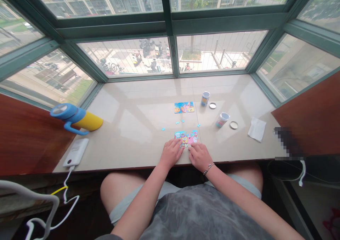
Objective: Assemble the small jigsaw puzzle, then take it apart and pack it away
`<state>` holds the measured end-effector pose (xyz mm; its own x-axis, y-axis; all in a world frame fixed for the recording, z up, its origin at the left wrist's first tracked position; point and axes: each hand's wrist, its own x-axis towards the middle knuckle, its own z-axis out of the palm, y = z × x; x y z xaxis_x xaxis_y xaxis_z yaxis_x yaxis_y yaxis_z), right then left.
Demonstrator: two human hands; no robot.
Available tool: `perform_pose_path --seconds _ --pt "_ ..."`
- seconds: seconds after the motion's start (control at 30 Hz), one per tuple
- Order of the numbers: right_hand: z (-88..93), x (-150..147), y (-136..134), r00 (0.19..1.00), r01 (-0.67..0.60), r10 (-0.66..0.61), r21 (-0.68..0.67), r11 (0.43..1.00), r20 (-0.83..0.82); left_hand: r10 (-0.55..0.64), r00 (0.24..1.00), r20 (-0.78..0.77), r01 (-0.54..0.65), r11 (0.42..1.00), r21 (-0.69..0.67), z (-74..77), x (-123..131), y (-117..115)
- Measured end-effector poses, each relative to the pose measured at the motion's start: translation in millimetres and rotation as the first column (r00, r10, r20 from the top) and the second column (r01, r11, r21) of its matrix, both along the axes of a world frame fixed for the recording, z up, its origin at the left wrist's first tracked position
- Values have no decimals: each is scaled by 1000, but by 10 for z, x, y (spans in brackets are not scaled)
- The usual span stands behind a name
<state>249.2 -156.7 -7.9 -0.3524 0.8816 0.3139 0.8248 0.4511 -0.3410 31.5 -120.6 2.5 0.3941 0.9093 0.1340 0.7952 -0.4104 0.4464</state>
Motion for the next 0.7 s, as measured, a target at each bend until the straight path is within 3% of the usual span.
perform_pose_path --seconds 0.7 --pt "-49 -10 -7 1000 2 -1 11 1000 -18 25 999 -36 -25 1000 -13 84 31 -18"
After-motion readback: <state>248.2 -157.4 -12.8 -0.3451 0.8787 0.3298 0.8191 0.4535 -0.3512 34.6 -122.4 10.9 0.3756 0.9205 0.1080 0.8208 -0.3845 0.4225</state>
